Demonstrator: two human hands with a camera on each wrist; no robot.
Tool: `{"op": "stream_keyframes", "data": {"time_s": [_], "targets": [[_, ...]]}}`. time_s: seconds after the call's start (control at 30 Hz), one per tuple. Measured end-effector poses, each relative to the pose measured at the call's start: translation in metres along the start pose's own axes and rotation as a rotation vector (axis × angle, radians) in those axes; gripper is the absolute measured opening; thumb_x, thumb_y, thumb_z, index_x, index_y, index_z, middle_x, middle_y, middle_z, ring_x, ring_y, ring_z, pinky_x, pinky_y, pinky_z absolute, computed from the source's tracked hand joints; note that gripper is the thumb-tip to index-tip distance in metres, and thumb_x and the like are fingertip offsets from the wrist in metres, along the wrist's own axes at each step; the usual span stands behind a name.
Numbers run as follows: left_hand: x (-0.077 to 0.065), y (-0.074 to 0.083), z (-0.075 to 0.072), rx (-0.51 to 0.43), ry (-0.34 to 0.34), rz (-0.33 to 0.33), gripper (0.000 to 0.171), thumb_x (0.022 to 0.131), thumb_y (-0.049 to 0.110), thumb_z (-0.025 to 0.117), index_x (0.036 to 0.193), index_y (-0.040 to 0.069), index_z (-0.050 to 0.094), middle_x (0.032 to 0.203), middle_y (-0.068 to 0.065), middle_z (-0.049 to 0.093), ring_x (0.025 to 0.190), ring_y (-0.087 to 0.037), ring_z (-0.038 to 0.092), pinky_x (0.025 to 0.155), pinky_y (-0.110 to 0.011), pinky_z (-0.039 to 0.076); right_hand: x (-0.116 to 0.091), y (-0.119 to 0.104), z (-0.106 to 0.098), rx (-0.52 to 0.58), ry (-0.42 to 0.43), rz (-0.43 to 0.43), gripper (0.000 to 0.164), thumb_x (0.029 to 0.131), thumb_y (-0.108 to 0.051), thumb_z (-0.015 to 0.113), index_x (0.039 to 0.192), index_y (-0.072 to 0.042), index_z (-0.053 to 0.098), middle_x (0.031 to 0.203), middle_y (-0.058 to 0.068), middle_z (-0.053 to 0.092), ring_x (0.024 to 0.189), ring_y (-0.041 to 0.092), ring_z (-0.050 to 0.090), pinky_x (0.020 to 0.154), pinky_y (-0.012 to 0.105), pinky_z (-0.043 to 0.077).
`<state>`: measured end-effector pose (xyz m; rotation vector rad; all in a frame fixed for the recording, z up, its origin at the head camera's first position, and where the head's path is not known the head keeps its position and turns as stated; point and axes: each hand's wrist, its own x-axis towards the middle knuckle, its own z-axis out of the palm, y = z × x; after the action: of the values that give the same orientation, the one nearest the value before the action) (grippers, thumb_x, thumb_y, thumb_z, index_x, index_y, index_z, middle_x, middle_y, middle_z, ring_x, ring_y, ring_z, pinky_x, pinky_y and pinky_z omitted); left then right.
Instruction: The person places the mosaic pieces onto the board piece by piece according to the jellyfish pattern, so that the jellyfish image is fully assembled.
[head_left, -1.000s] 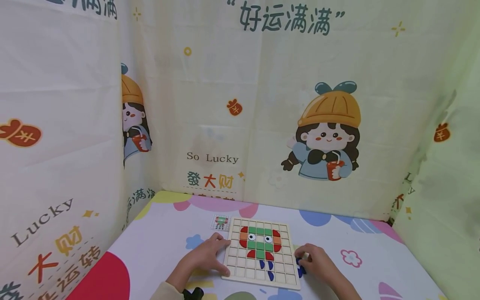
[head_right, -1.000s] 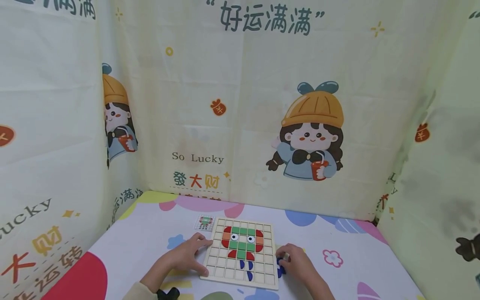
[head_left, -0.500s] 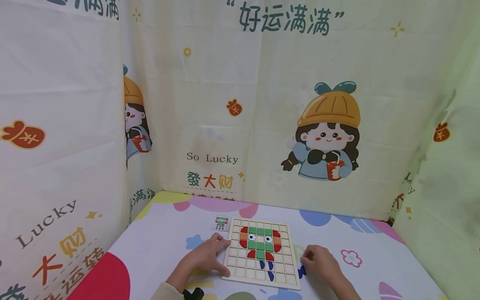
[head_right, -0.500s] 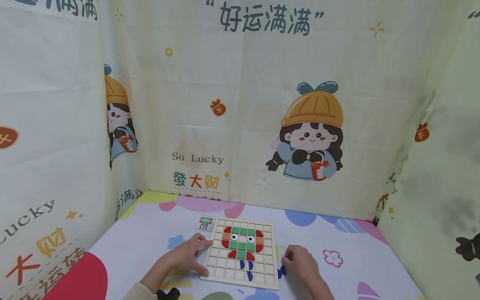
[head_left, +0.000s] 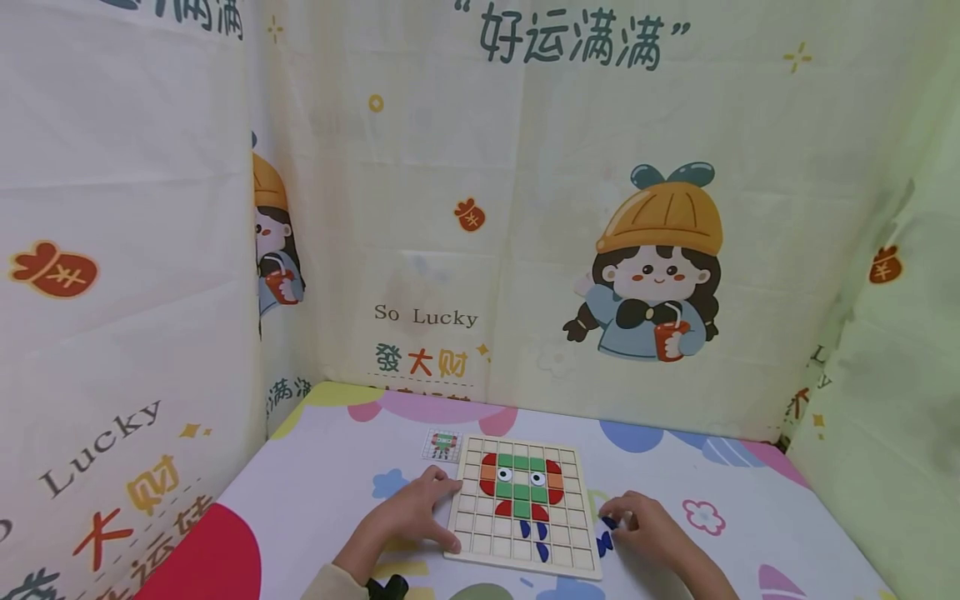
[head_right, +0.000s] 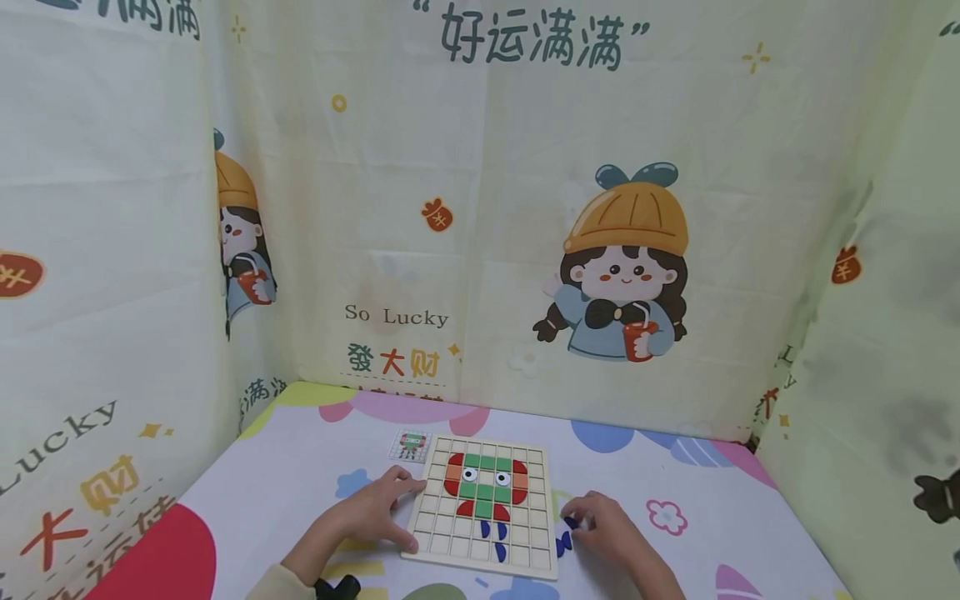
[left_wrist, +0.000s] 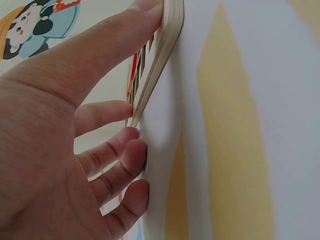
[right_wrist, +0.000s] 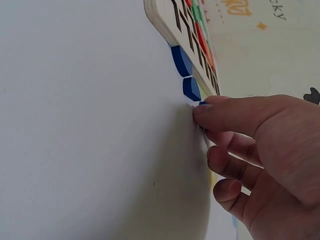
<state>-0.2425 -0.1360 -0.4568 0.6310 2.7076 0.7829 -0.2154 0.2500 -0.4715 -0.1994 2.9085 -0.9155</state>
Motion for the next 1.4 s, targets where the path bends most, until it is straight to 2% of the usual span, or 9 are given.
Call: {"op": "stream_keyframes", "data": {"time_s": [0.37, 0.5, 0.73, 0.93, 1.17, 1.4], "targets": [[0.0020, -0.0017, 0.0018, 0.008, -0.005, 0.004, 0.090, 0.064, 0.049, 0.086, 0.141, 0.017, 0.051, 0.118, 0.001, 0.045, 0.099, -0.018, 0.047, 0.087, -0.039, 0.045, -0.0029, 0.0048, -0.0014, 0.016, -0.025, -0.016, 0.016, 0.081, -0.010, 0.074, 0.094, -0.019, 0.072, 0.077, -0.003, 0.058, 0.070, 0.015, 0.048, 0.060, 0.023, 0.040], [0.0020, -0.0016, 0.0010, 0.012, -0.004, 0.000, 0.090, 0.064, 0.049, 0.086, 0.141, 0.017, 0.051, 0.118, 0.001, 0.045, 0.099, -0.018, 0.047, 0.088, -0.040, 0.045, -0.0038, 0.0063, -0.0028, 0.019, -0.046, -0.074, 0.018, 0.080, -0.011, 0.075, 0.097, -0.018, 0.071, 0.077, -0.003, 0.058, 0.068, 0.012, 0.047, 0.059, 0.022, 0.039], [-0.0005, -0.0002, -0.0013, 0.011, -0.003, 0.012, 0.090, 0.065, 0.047, 0.086, 0.141, 0.016, 0.051, 0.119, 0.000, 0.045, 0.099, -0.019, 0.047, 0.088, -0.040, 0.045, -0.0041, 0.0082, -0.0027, 0.027, -0.083, -0.170, 0.024, 0.079, -0.004, 0.070, 0.100, -0.015, 0.071, 0.079, -0.003, 0.058, 0.063, 0.003, 0.045, 0.056, 0.021, 0.038], [-0.0008, -0.0004, -0.0012, 0.006, -0.003, 0.016, 0.089, 0.065, 0.047, 0.086, 0.141, 0.016, 0.051, 0.118, 0.000, 0.045, 0.099, -0.018, 0.047, 0.087, -0.039, 0.045, -0.0041, 0.0065, -0.0023, 0.043, -0.092, -0.157, 0.023, 0.080, -0.004, 0.070, 0.100, -0.015, 0.072, 0.078, -0.003, 0.058, 0.065, 0.004, 0.045, 0.057, 0.021, 0.039], [-0.0003, -0.0001, -0.0007, 0.005, -0.007, 0.008, 0.090, 0.064, 0.048, 0.086, 0.141, 0.017, 0.051, 0.117, 0.001, 0.045, 0.099, -0.018, 0.047, 0.088, -0.039, 0.045, -0.0038, 0.0044, -0.0024, 0.043, -0.073, -0.192, 0.019, 0.080, -0.005, 0.072, 0.097, -0.013, 0.074, 0.077, -0.005, 0.058, 0.064, 0.002, 0.044, 0.057, 0.021, 0.039], [-0.0009, 0.0004, -0.0010, 0.012, -0.005, 0.017, 0.089, 0.064, 0.047, 0.087, 0.141, 0.017, 0.051, 0.118, 0.000, 0.045, 0.099, -0.019, 0.047, 0.088, -0.040, 0.045, -0.0039, 0.0022, -0.0030, -0.002, -0.062, -0.148, 0.016, 0.081, -0.008, 0.074, 0.094, -0.017, 0.073, 0.076, -0.004, 0.058, 0.064, 0.005, 0.045, 0.058, 0.021, 0.040]]}}
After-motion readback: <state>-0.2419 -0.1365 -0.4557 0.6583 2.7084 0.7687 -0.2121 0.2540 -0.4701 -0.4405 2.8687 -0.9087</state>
